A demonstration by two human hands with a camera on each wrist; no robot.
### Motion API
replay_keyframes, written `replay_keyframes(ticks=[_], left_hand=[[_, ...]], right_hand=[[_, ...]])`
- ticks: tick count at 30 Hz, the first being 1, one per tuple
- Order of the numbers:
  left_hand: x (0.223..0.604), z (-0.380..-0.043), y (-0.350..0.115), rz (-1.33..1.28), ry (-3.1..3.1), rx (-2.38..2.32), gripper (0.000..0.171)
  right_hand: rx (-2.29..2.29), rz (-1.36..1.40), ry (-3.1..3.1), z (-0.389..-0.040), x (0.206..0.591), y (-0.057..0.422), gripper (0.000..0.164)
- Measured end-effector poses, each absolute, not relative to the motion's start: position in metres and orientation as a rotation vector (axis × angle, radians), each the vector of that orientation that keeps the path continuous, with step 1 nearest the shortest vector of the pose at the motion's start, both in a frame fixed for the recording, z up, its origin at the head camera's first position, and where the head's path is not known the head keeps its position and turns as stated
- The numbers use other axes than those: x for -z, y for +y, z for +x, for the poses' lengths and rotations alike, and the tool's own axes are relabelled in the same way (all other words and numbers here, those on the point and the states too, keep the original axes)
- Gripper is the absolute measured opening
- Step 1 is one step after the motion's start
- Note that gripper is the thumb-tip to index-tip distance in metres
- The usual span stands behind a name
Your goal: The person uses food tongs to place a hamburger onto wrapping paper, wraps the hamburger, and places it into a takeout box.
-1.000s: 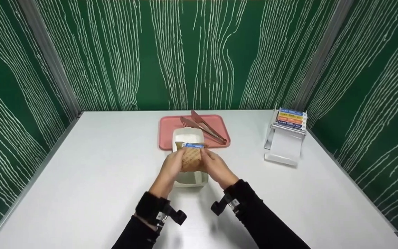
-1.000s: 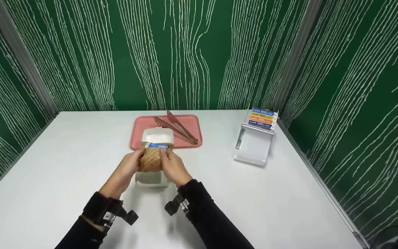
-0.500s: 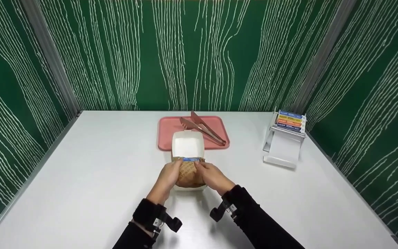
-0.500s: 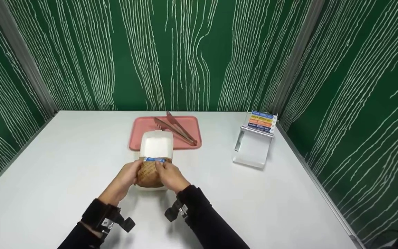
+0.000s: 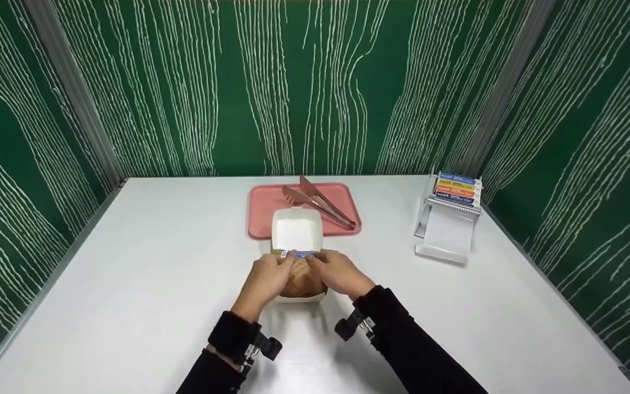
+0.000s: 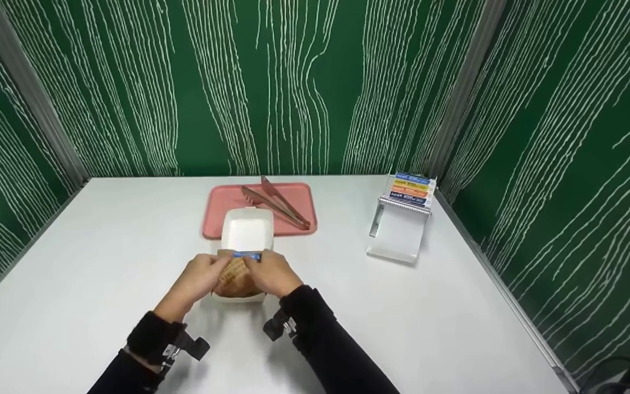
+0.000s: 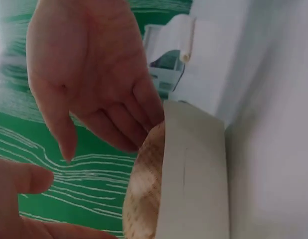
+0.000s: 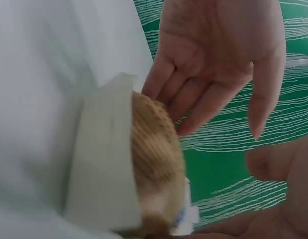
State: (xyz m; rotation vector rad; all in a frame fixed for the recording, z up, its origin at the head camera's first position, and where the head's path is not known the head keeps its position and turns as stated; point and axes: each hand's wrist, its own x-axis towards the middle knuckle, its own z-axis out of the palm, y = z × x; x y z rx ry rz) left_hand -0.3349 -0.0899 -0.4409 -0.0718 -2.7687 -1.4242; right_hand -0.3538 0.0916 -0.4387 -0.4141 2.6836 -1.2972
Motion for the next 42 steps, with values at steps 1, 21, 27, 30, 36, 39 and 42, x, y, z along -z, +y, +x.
replay_keyframes(ticks=[1, 21, 27, 30, 36, 39, 42], left_hand=[[0.438, -0.335, -0.092, -0.086, -2.789, 1.329, 0.049], [0.472, -0.360, -0.134, -0.495, -2.868, 1.197, 0.050], [0.472, -0.362, -0.140, -0.602, -2.888, 1.160, 0.056], [0.472, -0.362, -0.139, -0.636, -2.918, 1.110, 0.059], [0.473, -0.361, -0.138, -0.685, -2.912, 1.128, 0.065], [0.474, -0.363, -0.138, -0.691, -2.907, 1.174, 0.066], [0.476, -0.368, -0.140, -0.709, -2.913, 1.236, 0.066]], right_hand=[[1.265, -0.429, 2.731, -0.354, 0.436, 0.093, 0.035], [1.028, -0.843, 2.799, -0.370, 0.465, 0.117, 0.079], [0.960, -0.860, 2.848, -0.373, 0.468, 0.121, 0.078], [0.967, -0.842, 2.866, -0.373, 0.470, 0.122, 0.076], [0.972, -0.829, 2.899, -0.373, 0.473, 0.122, 0.072], [0.966, -0.837, 2.891, -0.374, 0.472, 0.122, 0.073], [0.957, -0.839, 2.846, -0.376, 0.470, 0.122, 0.071]])
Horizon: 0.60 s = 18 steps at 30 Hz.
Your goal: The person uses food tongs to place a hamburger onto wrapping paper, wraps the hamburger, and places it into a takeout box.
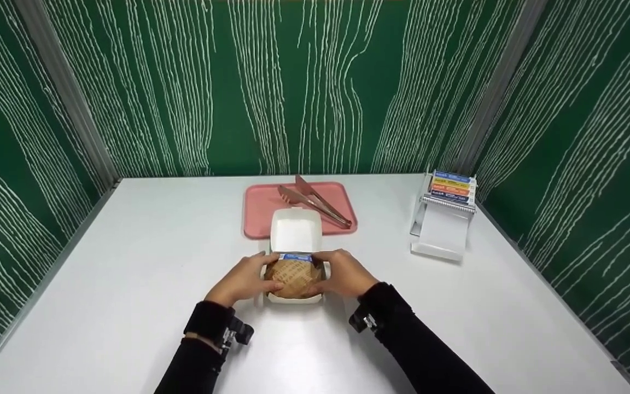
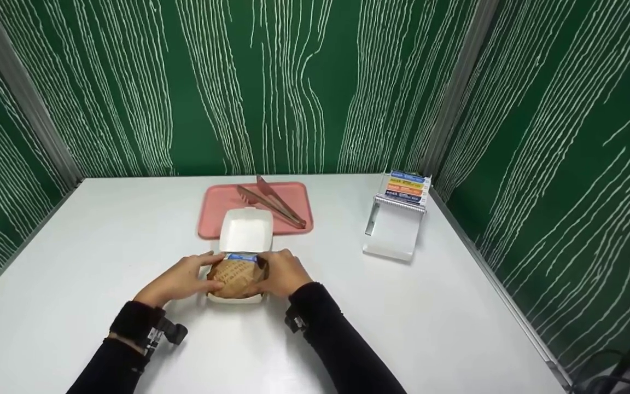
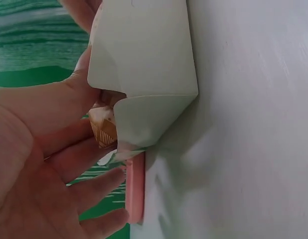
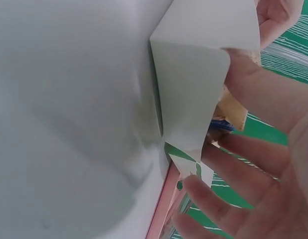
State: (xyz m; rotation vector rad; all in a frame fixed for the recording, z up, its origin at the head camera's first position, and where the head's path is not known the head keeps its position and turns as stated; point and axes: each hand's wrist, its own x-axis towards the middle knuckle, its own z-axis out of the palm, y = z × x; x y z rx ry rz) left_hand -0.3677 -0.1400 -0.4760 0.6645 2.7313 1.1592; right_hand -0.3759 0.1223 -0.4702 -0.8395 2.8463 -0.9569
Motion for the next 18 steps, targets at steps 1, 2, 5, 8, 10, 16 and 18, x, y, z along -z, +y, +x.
replay_keyframes(ticks=[1, 2, 5, 8, 10, 16, 18], left_hand=[[0.476, -0.369, -0.141, 0.669, 2.712, -1.168, 0.067], [0.476, -0.371, -0.142, 0.685, 2.689, -1.177, 0.068], [0.476, -0.374, -0.147, 0.740, 2.650, -1.166, 0.073], [0.472, -0.374, -0.150, 0.810, 2.645, -1.100, 0.077], [0.468, -0.373, -0.148, 0.796, 2.674, -1.040, 0.079], [0.460, -0.373, -0.135, 0.773, 2.816, -0.829, 0.077], [0.460, -0.374, -0.132, 0.808, 2.866, -0.752, 0.075]], right_hand=[[0.952, -0.847, 2.827, -0.377, 0.469, 0.122, 0.070], [0.945, -0.849, 2.811, -0.377, 0.468, 0.122, 0.069], [0.899, -0.852, 2.763, -0.379, 0.465, 0.122, 0.070], [0.838, -0.830, 2.746, -0.381, 0.462, 0.122, 0.077], [0.810, -0.809, 2.743, -0.382, 0.461, 0.122, 0.080], [0.740, -0.870, 2.784, -0.382, 0.456, 0.120, 0.071], [0.685, -0.907, 2.815, -0.383, 0.454, 0.119, 0.067]])
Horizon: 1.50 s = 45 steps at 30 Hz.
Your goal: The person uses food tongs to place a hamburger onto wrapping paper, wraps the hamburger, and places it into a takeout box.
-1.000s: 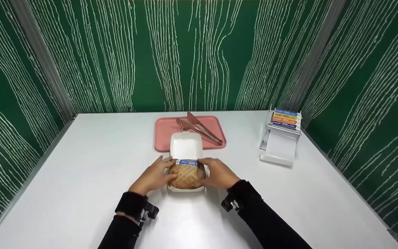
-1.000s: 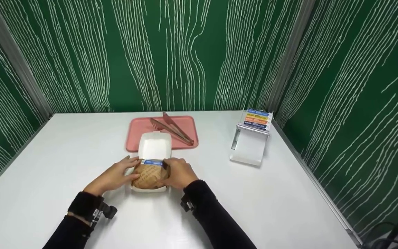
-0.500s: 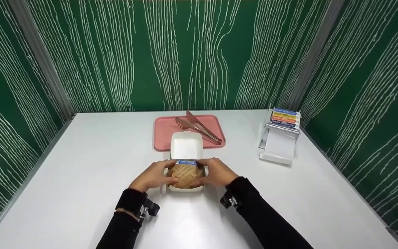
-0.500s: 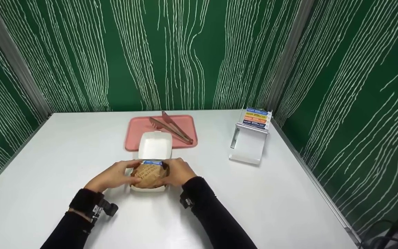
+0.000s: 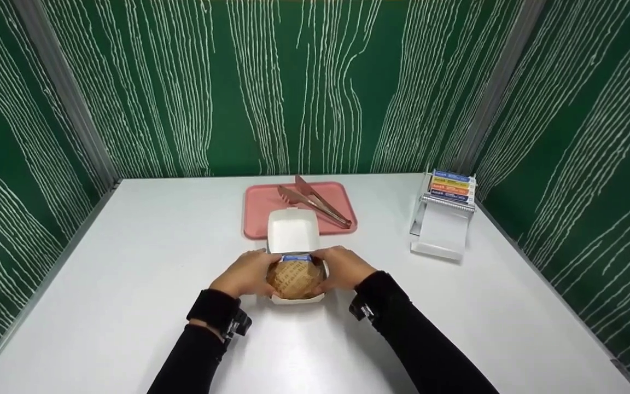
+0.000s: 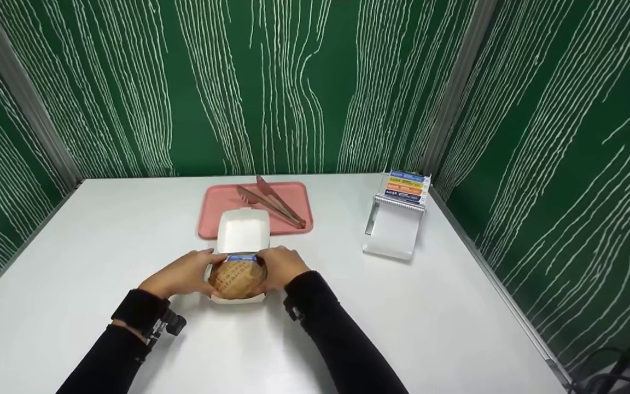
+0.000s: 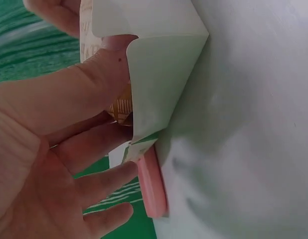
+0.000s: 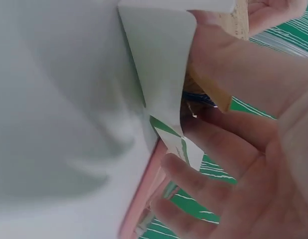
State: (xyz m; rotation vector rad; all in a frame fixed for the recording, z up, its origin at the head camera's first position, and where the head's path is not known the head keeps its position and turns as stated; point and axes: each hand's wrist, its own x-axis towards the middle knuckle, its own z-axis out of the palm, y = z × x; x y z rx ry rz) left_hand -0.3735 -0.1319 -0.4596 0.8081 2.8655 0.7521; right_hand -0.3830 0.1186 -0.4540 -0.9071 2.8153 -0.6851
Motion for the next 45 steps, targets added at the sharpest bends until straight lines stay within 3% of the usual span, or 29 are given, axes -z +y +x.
replay_keyframes(ticks=[6, 20, 32, 37, 40, 45], left_hand=[[0.462, -0.375, -0.126, 0.870, 2.930, -0.724, 0.080], [0.478, -0.380, -0.119, 0.809, 2.798, -1.050, 0.072], [0.489, -0.380, -0.125, 0.751, 2.762, -1.147, 0.081], [0.477, -0.377, -0.124, 0.710, 2.703, -1.041, 0.082], [0.466, -0.376, -0.118, 0.645, 2.758, -0.899, 0.076], [0.458, -0.373, -0.107, 0.559, 2.875, -0.751, 0.052]], right_hand=[[0.625, -0.922, 2.874, -0.388, 0.458, 0.118, 0.067], [0.559, -0.973, 3.015, -0.393, 0.480, 0.110, 0.063], [0.594, -0.978, 3.050, -0.389, 0.485, 0.111, 0.068], [0.562, -0.970, 3.019, -0.387, 0.481, 0.113, 0.067], [0.553, -0.933, 2.929, -0.386, 0.472, 0.112, 0.069], [0.474, -0.837, 2.736, -0.384, 0.453, 0.111, 0.066]])
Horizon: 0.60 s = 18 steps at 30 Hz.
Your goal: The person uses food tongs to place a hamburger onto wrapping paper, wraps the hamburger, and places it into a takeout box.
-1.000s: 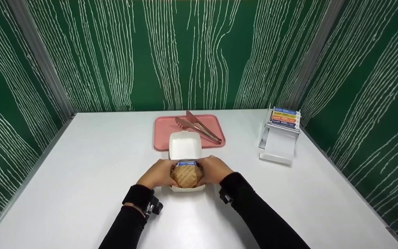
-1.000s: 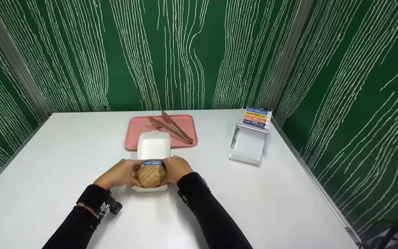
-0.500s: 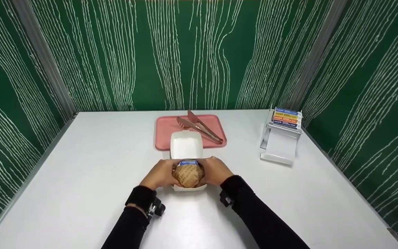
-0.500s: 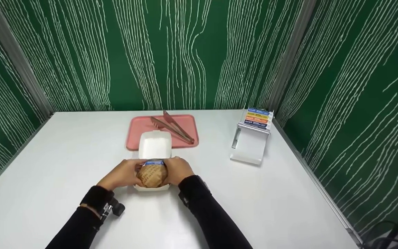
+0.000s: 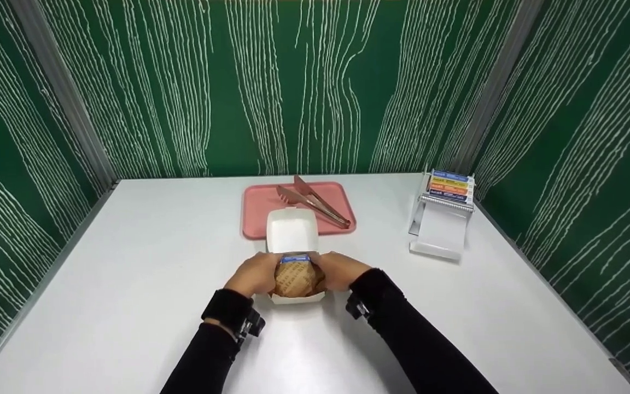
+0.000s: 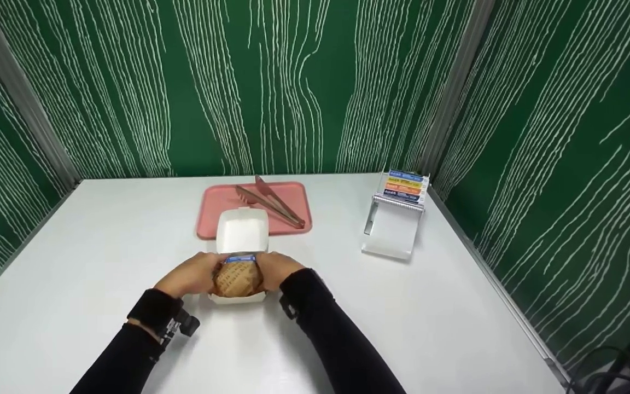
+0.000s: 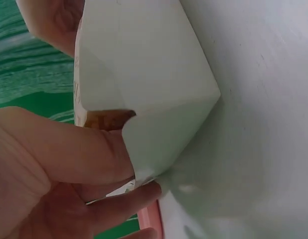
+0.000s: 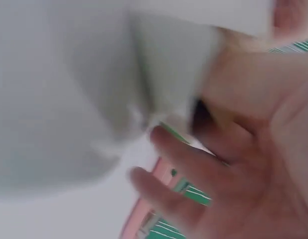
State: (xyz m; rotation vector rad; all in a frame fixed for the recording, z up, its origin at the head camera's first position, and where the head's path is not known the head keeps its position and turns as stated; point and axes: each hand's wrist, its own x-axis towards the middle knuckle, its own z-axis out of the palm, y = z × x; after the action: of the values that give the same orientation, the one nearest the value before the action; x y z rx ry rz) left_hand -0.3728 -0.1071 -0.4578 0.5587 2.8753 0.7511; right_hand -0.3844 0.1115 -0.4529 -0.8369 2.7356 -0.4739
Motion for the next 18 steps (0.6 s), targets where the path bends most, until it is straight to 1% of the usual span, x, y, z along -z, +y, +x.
replay_keyframes(ticks=[3, 5, 7, 12, 16, 18], left_hand=[[0.457, -0.371, -0.105, 0.515, 2.894, -0.754, 0.044], [0.459, -0.370, -0.104, 0.507, 2.894, -0.773, 0.043], [0.460, -0.371, -0.105, 0.502, 2.888, -0.794, 0.044], [0.462, -0.371, -0.105, 0.499, 2.886, -0.804, 0.043], [0.461, -0.371, -0.104, 0.491, 2.879, -0.814, 0.042], [0.461, -0.370, -0.103, 0.490, 2.882, -0.809, 0.040]], right_hand=[[0.452, -0.786, 2.647, -0.385, 0.446, 0.114, 0.058], [0.496, -0.757, 2.587, -0.386, 0.445, 0.117, 0.045], [0.547, -0.741, 2.534, -0.388, 0.446, 0.120, 0.038], [0.508, -0.850, 2.596, -0.391, 0.450, 0.121, 0.029], [0.476, -0.895, 2.757, -0.389, 0.456, 0.115, 0.014], [0.469, -0.934, 2.842, -0.389, 0.460, 0.114, 0.009]])
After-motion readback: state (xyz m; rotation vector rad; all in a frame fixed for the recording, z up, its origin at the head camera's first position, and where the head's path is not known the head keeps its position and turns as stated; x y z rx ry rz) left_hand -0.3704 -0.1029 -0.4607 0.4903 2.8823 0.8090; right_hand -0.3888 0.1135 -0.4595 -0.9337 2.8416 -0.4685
